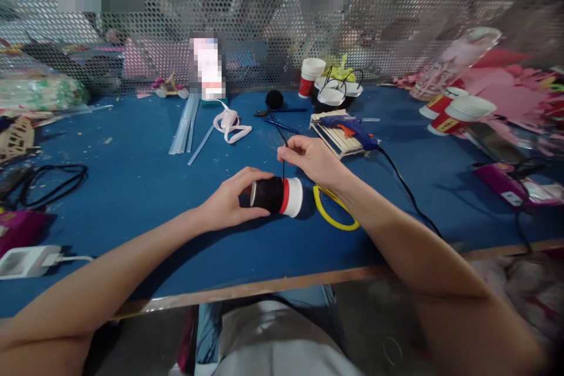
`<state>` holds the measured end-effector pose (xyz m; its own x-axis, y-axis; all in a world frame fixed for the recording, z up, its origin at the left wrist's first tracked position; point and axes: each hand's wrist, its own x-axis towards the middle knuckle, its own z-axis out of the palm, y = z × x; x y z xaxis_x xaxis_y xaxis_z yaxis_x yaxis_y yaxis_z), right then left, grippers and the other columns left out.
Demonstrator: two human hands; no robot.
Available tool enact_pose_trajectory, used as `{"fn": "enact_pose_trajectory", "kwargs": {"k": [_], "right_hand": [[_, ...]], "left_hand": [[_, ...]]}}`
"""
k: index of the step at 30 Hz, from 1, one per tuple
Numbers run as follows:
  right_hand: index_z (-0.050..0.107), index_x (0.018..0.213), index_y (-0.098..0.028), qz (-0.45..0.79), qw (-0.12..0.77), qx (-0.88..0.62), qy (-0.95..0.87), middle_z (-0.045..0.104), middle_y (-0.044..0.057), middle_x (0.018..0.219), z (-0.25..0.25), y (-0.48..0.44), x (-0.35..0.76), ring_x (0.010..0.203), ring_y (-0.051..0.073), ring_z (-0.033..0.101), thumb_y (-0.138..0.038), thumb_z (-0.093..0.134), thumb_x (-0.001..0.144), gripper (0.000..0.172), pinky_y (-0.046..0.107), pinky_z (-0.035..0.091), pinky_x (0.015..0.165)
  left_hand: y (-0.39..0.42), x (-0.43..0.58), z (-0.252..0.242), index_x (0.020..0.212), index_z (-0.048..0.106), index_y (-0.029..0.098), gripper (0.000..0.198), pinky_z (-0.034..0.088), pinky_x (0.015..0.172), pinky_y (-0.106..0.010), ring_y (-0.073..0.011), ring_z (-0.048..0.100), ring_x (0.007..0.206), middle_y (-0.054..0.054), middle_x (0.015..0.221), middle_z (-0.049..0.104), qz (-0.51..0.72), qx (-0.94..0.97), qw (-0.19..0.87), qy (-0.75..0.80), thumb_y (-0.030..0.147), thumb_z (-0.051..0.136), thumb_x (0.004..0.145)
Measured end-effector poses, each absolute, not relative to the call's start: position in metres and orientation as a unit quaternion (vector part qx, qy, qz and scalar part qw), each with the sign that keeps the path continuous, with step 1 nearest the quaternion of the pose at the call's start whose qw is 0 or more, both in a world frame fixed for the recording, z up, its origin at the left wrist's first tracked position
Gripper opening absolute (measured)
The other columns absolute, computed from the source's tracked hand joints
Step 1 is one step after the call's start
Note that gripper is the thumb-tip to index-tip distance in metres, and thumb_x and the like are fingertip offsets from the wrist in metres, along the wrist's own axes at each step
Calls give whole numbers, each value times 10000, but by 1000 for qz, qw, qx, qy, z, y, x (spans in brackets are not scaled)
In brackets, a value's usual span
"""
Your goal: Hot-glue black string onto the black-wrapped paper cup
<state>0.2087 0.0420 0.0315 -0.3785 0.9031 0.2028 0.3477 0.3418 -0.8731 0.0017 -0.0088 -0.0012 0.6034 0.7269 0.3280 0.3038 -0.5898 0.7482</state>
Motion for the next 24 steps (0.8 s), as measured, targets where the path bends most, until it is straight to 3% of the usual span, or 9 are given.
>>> {"fn": "enact_pose_trajectory", "kwargs": {"k": [6,15,24], "right_hand": [[545,669,-167,405,348,-416,-736,607,19,682,25,43,207,607,106,485,-432,525,781,288,258,383,602],[535,636,-171,498,305,-422,-694,556,-9,615,22,40,205,555,94,445,-452,594,718,298,244,357,536],[499,615,-176,449,317,-442,-709,426,-49,554,23,37,205,526,81,359,-462,602,695,314,236,280,496]], "left_hand": [[-10,2,1,1224,442,207,556,442,930,-434,-246,490,1111,-129,1175,488,330,852,285,290,293,672,726],[-11,1,2,1224,424,206,505,417,958,-424,-231,456,1144,-129,1212,462,336,887,173,267,242,634,767],[-11,1,-4,1237,390,235,491,456,914,-409,-228,438,1161,-133,1238,416,340,897,119,256,170,592,794]]}}
